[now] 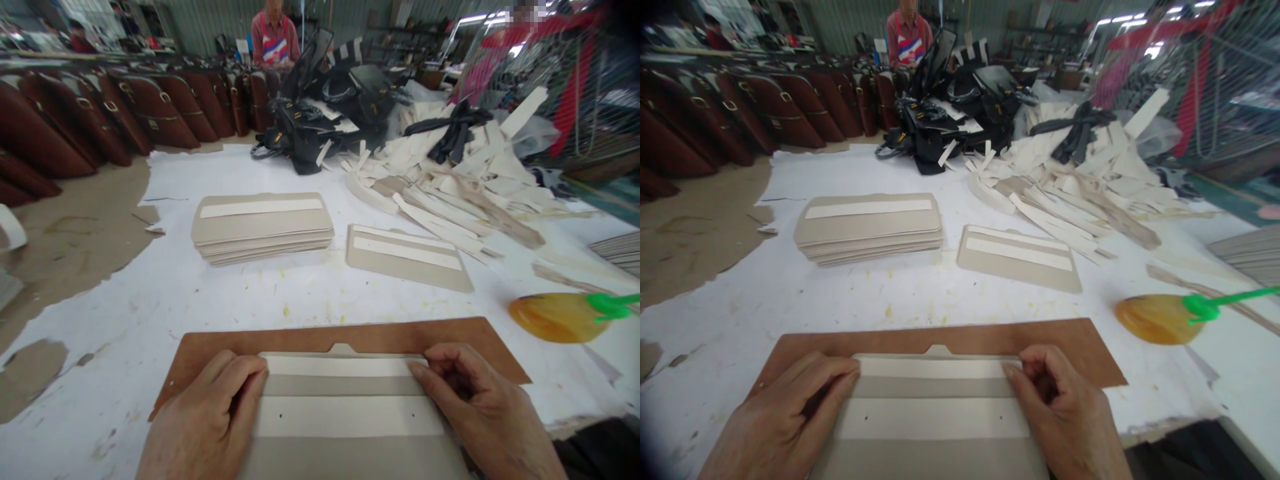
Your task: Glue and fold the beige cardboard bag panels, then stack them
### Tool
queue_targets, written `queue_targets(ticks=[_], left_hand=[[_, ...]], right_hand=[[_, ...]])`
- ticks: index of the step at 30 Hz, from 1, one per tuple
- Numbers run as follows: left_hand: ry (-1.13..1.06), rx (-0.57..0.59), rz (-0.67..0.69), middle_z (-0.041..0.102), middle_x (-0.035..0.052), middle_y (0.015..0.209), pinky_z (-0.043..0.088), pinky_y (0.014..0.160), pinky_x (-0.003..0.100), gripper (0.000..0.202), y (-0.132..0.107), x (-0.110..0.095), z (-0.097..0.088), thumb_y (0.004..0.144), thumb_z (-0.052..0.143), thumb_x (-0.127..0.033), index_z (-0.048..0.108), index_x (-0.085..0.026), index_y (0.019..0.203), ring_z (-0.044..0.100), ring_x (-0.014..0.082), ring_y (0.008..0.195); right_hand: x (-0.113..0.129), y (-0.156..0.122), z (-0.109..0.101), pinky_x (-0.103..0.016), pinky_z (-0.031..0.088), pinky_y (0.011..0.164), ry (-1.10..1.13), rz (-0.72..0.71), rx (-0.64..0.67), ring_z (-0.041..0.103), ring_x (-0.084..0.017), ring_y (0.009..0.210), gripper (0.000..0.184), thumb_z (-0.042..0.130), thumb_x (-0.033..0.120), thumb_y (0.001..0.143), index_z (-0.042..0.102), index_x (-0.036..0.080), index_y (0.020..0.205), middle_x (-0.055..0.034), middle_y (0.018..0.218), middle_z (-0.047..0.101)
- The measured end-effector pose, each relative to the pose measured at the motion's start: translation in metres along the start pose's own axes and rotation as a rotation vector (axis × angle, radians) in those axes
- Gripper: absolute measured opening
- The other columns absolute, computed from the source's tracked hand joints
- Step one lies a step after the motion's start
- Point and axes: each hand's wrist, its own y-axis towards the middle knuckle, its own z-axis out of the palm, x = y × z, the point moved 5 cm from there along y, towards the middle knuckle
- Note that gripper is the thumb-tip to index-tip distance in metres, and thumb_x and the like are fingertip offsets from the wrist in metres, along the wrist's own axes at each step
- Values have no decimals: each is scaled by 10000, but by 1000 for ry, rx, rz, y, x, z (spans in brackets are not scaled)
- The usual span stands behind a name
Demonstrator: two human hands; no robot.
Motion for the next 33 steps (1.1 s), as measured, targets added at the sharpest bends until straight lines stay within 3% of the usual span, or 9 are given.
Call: queue_targets(ticks=[6, 13, 16, 23, 30, 33], left_hand=[[24, 6, 8, 729, -45, 943, 553, 667, 283, 245, -2, 4, 2, 1062, 477, -424, 692, -316, 1016, 755, 175, 807], [17, 7, 18, 733, -40, 940, 545, 659, 279, 252, -2, 3, 2, 1061, 482, -437, 694, -315, 1004, 752, 179, 802], [19, 16, -11, 727, -42, 921, 539, 667, 283, 247, -1, -1, 1, 1063, 481, -419, 694, -314, 993, 737, 176, 778], [-27, 12, -31, 694, -35, 878, 515, 680, 264, 254, 1, -9, -2, 1061, 476, -315, 681, -281, 916, 703, 149, 756], [-41, 23, -49, 682, -11, 831, 501, 686, 279, 302, 5, -16, -4, 1056, 450, -294, 677, -248, 861, 675, 160, 732], [-121, -16, -76, 681, -6, 785, 494, 670, 286, 310, 7, -19, -9, 1020, 460, -284, 678, -239, 804, 670, 168, 714]], right_hand=[[8, 1, -2, -303, 433, 601, -61, -56, 8, 561, -174, 602, 287, 605, 538, 905, 627, 278, 788, 49, 648, 589], [4, 2, 0, -312, 455, 638, -52, -148, 54, 608, -181, 644, 315, 606, 517, 937, 677, 272, 752, 32, 705, 650], [-4, 6, 0, -319, 498, 664, -53, -165, 77, 660, -194, 700, 338, 608, 562, 943, 725, 284, 791, 22, 785, 711], [-33, 21, 1, -296, 562, 558, -141, -290, 147, 711, -209, 671, 448, 597, 696, 928, 772, 296, 829, -3, 819, 760], [-29, 13, 3, -346, 553, 625, -166, -223, 88, 691, -221, 707, 433, 557, 678, 958, 724, 299, 831, 6, 829, 739], [-34, 16, 3, -340, 529, 528, -132, -276, 32, 679, -223, 619, 402, 621, 682, 898, 731, 305, 808, 10, 777, 741]])
